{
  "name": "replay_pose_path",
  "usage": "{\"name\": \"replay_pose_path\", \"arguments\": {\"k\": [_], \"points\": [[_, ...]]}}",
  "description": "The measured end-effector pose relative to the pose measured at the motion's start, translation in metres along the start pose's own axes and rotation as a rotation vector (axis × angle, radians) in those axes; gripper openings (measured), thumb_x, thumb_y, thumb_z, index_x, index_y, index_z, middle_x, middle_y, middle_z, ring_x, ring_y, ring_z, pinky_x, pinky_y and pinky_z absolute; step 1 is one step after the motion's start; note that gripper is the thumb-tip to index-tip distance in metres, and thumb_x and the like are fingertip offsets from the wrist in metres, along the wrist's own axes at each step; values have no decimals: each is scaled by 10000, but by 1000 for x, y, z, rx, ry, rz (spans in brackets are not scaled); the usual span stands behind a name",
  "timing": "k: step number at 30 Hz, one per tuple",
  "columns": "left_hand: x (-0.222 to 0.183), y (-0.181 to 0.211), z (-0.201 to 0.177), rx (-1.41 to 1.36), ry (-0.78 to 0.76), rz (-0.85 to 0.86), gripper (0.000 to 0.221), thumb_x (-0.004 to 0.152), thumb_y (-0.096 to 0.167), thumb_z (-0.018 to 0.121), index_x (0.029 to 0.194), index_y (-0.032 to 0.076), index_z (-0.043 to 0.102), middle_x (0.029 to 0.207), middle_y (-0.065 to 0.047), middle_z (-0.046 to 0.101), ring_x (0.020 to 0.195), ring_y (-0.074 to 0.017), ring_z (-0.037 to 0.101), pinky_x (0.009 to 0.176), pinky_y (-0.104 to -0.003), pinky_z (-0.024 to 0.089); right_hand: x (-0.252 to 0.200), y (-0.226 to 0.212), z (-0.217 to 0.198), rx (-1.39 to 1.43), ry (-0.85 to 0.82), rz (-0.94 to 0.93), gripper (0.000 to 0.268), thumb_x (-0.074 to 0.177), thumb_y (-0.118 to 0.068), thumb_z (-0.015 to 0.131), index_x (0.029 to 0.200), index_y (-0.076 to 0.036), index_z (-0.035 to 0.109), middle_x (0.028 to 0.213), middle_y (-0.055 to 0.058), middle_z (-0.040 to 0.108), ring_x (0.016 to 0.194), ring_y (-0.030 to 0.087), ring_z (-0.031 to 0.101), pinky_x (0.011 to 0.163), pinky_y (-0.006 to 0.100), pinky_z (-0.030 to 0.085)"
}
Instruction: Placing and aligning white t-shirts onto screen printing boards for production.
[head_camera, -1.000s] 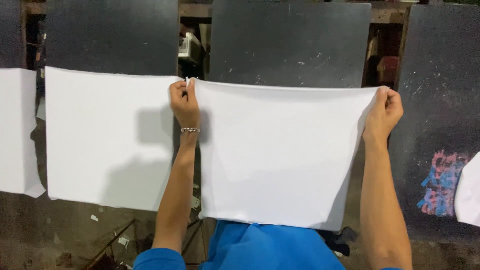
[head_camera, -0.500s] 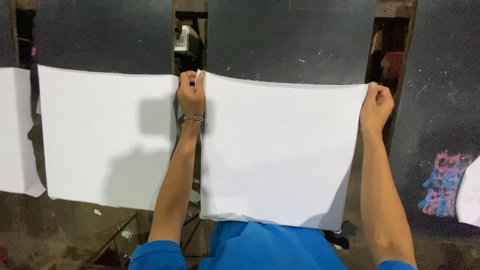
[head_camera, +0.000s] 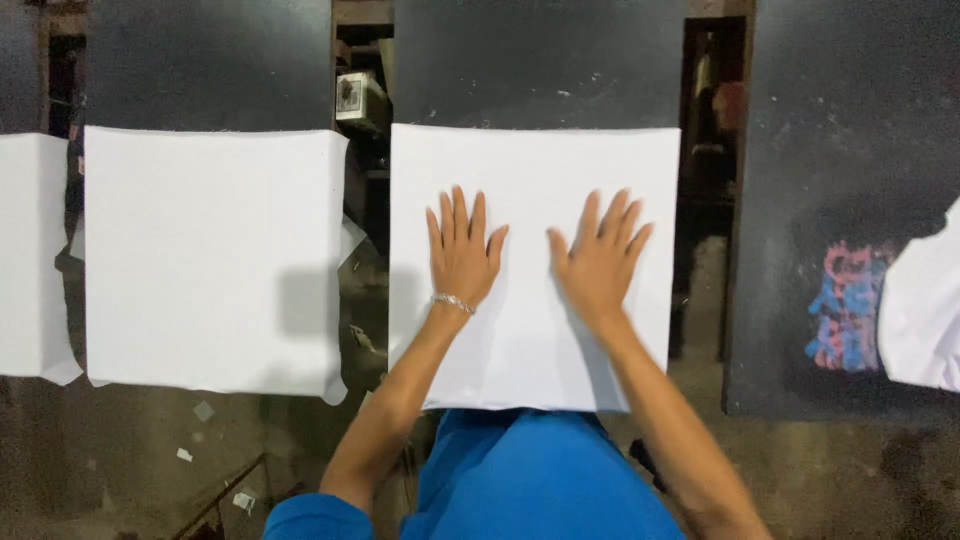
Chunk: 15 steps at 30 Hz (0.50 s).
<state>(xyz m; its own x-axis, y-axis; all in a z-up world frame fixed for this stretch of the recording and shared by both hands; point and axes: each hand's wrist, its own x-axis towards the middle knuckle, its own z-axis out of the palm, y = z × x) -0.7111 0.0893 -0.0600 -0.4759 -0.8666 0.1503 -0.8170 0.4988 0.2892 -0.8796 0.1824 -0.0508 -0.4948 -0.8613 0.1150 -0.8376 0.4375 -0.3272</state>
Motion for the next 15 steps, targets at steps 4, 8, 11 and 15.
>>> {"name": "replay_pose_path", "arguments": {"k": [4, 8, 11, 15], "points": [[-62, 10, -8, 58, -53, -13, 667, 1065, 592, 428, 1570, 155, 435, 1624, -211, 374, 1529, -388, 301, 1264, -596, 100, -68, 4, -2, -19, 26, 20, 789, 1002, -576, 563, 1554, -19, 476, 1598, 350, 357, 1498, 527, 295, 1186, 716, 91], [-117, 15, -15, 106, -80, -76, 692, 1050, 632, 426, 1566, 173, 463, 1630, -204, 381, 1526, -388, 309, 1255, -614, 93, -132, 13, -30, -3, -11, 17, 777, 993, -584, 543, 1542, -38, 473, 1593, 306, 390, 1498, 470, 335, 1209, 679, 129], [-164, 23, -23, 144, -46, -100, 687, 1058, 616, 431, 1574, 164, 463, 1634, -221, 374, 1522, -406, 312, 1246, -632, 112, -190, 27, -54, 61, -124, 16, 805, 1016, -626, 454, 1567, -42, 410, 1614, 286, 352, 1516, 446, 297, 1223, 660, 96], [-213, 23, -12, 246, 22, -139, 691, 1073, 611, 421, 1582, 148, 482, 1634, -237, 399, 1520, -425, 331, 1242, -639, 128, -269, 63, -55, 73, -221, -42, 822, 1026, -652, 423, 1595, -65, 337, 1637, 252, 312, 1535, 401, 259, 1235, 641, 74]]}}
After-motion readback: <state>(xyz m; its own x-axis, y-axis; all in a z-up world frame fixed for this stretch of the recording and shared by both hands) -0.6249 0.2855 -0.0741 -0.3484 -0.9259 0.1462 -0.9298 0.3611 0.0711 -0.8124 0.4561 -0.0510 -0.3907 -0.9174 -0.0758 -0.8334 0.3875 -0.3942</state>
